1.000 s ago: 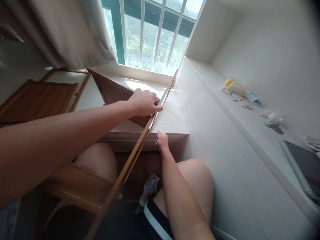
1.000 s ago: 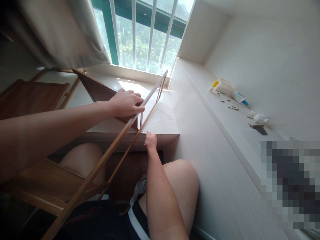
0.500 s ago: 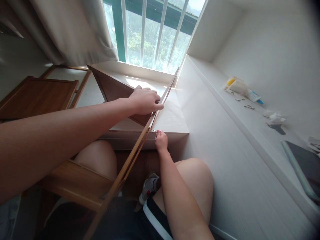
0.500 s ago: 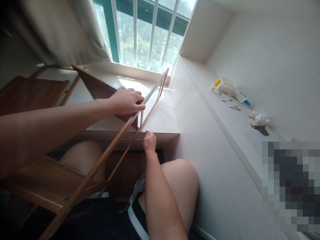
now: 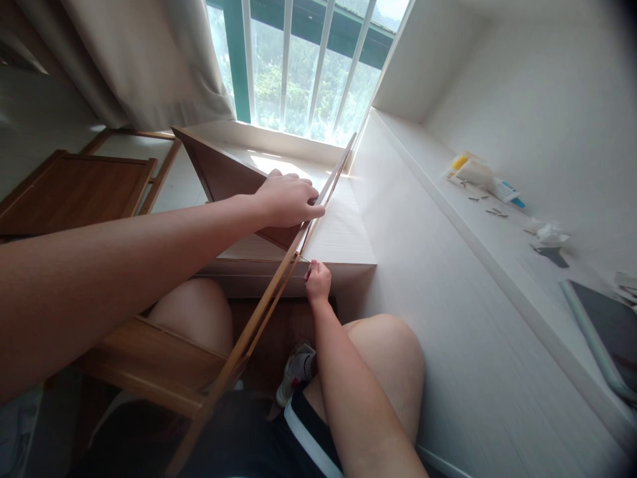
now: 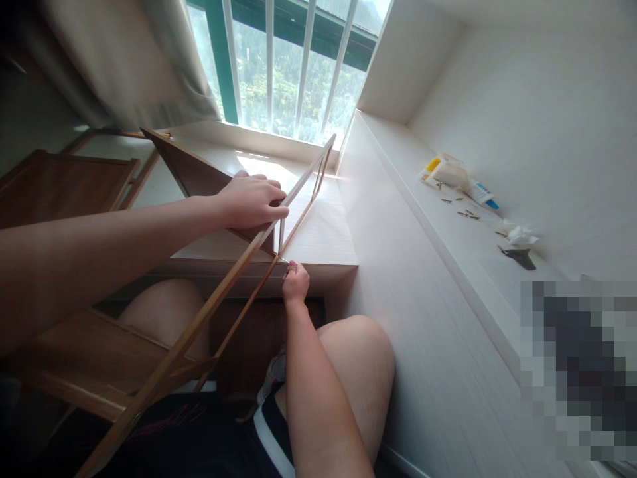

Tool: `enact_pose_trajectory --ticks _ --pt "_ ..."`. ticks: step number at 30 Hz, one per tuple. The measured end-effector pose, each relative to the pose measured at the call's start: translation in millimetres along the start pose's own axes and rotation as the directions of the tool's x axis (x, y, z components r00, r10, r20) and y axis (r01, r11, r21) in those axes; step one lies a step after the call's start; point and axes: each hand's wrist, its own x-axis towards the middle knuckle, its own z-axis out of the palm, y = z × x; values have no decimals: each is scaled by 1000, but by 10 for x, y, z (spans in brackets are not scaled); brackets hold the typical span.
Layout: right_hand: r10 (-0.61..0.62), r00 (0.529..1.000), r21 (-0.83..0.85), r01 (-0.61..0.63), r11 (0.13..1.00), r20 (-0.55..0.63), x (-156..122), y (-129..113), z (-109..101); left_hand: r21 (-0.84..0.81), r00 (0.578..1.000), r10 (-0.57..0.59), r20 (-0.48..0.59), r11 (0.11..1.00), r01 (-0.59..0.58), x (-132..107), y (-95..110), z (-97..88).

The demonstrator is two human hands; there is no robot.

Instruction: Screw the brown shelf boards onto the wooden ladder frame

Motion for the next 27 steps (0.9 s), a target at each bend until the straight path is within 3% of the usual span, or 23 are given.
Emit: enact_pose_trajectory --ticks 2,4,7,13,19,27 --pt "202 975 191 -216 958 92 23 -41 26 0 1000 4 -4 1000 -4 3 -6 2" --pt "329 927 300 -370 879 180 55 -94 26 -2 1000 4 -2 1000 -4 5 -9 2" --pt "385 896 340 -441 831 223 98 -161 -1 -8 1000 -4 1 1000 4 3 -3 -4" --pt "325 940 310 -342 887 106 117 -150 8 -24 1000 -6 1 1000 6 -8 17 -14" --pt "367 927 362 -368 856 75 135 -146 -70 -13 1000 -6 0 1000 6 1 19 -4" --pt "114 993 40 -116 992 41 119 -104 -75 -15 1000 -9 -6 1000 9 2 21 0"
